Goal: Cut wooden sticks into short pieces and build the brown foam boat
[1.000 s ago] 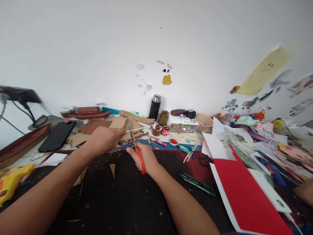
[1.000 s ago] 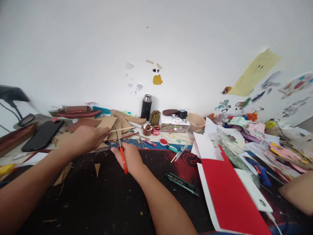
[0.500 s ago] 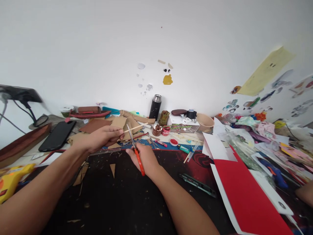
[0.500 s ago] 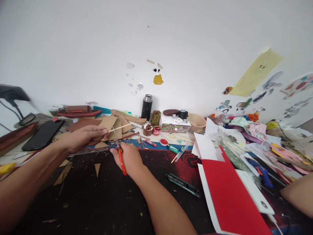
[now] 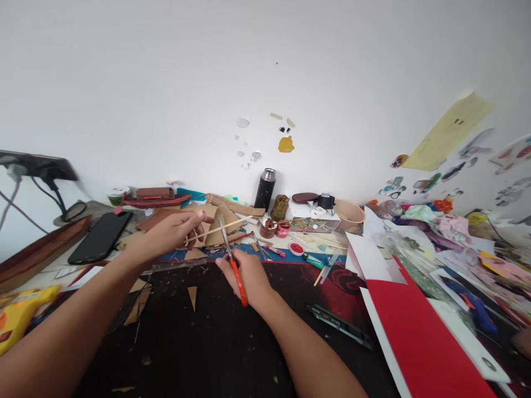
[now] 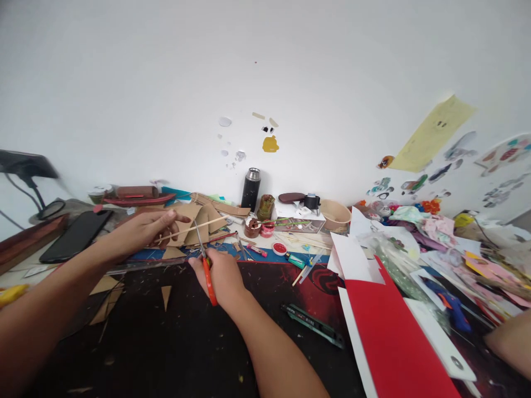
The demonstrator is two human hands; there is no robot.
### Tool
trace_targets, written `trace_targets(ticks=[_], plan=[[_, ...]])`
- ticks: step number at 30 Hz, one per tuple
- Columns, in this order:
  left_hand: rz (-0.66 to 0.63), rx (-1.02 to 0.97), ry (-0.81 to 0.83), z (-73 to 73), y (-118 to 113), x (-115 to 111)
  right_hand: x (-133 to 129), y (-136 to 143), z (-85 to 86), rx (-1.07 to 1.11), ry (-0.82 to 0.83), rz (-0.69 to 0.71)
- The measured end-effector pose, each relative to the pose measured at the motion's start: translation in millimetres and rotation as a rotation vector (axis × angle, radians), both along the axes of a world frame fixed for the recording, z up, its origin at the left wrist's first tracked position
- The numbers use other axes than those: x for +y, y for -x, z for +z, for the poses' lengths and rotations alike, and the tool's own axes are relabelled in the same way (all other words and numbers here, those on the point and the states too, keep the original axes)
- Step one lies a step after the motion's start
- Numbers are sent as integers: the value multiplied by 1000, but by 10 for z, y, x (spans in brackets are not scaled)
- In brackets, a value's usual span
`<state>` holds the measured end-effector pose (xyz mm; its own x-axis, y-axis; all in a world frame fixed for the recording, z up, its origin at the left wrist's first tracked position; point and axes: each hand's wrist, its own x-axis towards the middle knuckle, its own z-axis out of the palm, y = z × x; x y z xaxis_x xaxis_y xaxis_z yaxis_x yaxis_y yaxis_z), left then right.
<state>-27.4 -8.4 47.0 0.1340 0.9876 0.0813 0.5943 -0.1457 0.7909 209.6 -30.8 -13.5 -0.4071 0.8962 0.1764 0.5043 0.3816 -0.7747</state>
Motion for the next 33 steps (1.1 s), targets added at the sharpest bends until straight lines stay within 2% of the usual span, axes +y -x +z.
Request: trace_targets(ticks=[3,8,12,19,25,29,33], plan=[[48,-26,-7,34,98,12,-7,-12,2,24,13,-11],[-9,49,-18,67,89,-5,-19,-16,6,27,26,-9],[-86,211,-68,35,-14,-30,-27,-12,25,52,39,-9],[-32,467,-186,-9,-164,-51,-5,-28,50,38,60,6],[-47,581,-267,24,-175,-106,3,-50,12,64,49,45],[-51,759,-314,82,-182,-152,20,-64,-27,86,89,75],[-84,938,-275,163,-255,-203,43,-72,-70,175,184,124]])
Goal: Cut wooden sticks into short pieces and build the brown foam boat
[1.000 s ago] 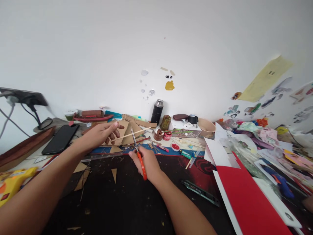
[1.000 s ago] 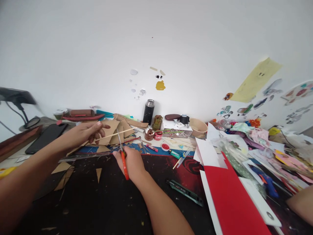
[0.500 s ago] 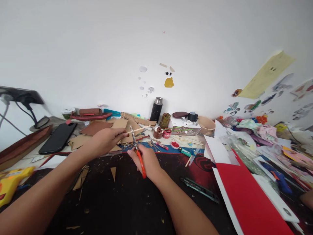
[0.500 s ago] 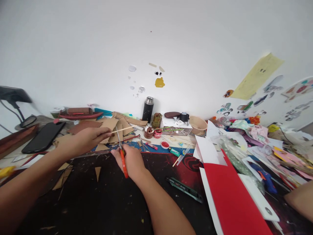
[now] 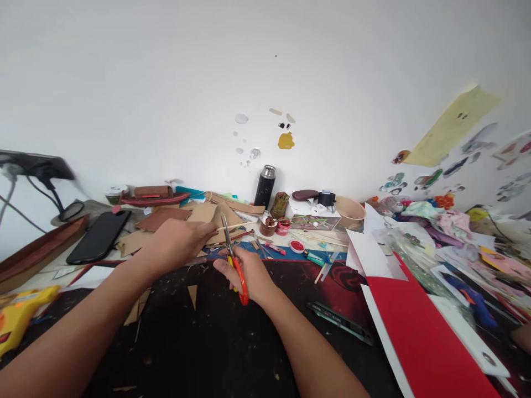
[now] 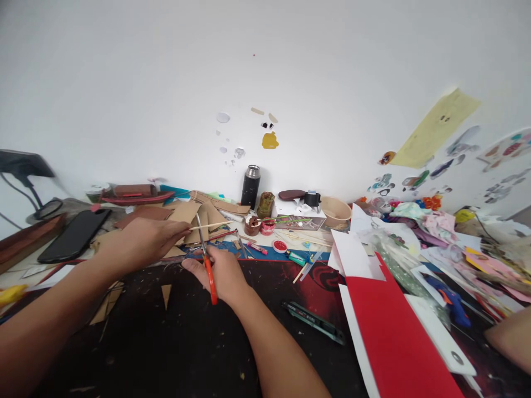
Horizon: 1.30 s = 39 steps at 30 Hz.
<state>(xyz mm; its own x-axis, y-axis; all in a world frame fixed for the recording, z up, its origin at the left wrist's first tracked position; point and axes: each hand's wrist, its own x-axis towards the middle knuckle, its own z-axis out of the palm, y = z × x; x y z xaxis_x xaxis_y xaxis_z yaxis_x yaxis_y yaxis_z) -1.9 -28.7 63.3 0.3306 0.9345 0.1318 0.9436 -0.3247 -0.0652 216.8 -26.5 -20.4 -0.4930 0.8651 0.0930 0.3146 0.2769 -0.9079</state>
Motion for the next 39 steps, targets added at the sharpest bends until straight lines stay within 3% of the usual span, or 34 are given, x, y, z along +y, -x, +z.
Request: trace_targets(ticks=[4,9,19,22,27,33,36,39], plan=[[13,34,32,-27,-71,5,-8,30,-34,42,105,-12],[35,-95,15,-153,-63,66,-32,69,-13,8,133,-53],[-78,-742,271,-71,6,68,-59,86,104,-194,-215,-157],[-31,-756,285,-92,-49,70,-48,74,86,-163,-201,-166],[-16,-723,163,-121,-84,60,-27,52,69,-148,-157,-186],[72,-929,66,-68,149,116,-58,49,112,-164,-143,-167],[86,-956,142,-43,284,145,-65,54,120,-162,-144,-164],[33,-824,266,-18,351,138,-67,56,114,-148,-139,-171]])
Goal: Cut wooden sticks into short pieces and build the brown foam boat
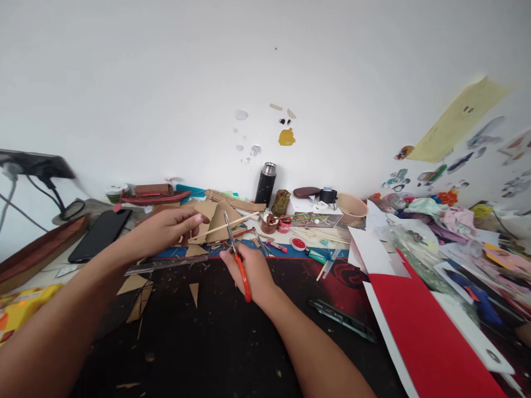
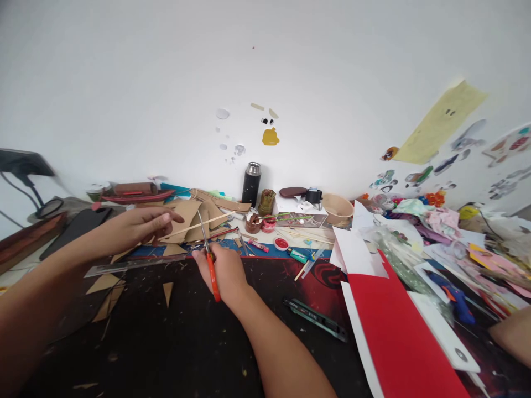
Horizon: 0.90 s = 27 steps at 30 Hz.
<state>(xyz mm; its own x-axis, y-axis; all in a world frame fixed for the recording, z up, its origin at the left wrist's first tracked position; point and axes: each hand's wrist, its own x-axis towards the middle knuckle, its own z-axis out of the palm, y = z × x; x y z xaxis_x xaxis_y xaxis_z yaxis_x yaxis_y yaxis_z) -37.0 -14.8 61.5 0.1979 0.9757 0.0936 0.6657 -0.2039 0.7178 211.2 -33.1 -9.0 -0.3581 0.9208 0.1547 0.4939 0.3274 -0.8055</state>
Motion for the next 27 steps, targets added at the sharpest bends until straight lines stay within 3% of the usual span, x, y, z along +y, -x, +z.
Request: trace_targets(ticks=[5,10,13,20,27], plan=[[-99,154,6,28,-10,-22,-4,-1,0,-5,4,-9],[-119,210,-71,20,4,-4,0,1,13,-14,-13,9],[-132,225,-36,14,21,1,3,3,6,-15,-22,11],[100,-53,52,18,202,24,-15,-8,25,6,16,16],[-164,147,208,116,255,-53,6,-15,6,-1,7,-3]])
